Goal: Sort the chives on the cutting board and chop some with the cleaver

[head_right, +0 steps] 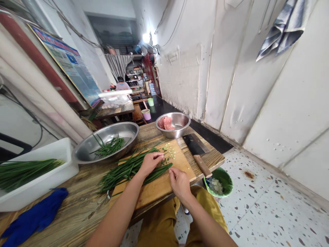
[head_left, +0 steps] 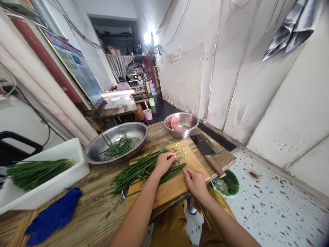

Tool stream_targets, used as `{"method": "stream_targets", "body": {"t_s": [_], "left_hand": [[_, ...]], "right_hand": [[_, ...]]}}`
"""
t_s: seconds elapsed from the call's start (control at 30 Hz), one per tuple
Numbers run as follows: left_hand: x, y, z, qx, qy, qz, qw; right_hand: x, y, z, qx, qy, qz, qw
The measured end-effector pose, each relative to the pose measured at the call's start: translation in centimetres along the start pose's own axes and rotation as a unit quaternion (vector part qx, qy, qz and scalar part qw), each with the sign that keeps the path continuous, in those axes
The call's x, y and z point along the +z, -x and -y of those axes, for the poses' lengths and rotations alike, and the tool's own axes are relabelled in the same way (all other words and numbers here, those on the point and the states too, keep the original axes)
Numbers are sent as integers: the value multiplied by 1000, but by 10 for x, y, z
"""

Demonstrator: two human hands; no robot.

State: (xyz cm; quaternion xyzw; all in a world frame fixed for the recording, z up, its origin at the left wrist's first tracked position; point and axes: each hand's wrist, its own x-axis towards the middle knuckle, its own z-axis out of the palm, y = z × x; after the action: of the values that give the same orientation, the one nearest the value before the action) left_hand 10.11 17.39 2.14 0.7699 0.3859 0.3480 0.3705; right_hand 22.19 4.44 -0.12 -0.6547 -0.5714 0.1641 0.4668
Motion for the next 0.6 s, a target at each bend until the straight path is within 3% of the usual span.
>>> {"method": "stream_targets", "body": {"t_s": [0.6], "left_hand": [[0,0,-2,-1,-11,1,1000]], "right_hand": [[-1,-2,1,0,4,2,1000]]}}
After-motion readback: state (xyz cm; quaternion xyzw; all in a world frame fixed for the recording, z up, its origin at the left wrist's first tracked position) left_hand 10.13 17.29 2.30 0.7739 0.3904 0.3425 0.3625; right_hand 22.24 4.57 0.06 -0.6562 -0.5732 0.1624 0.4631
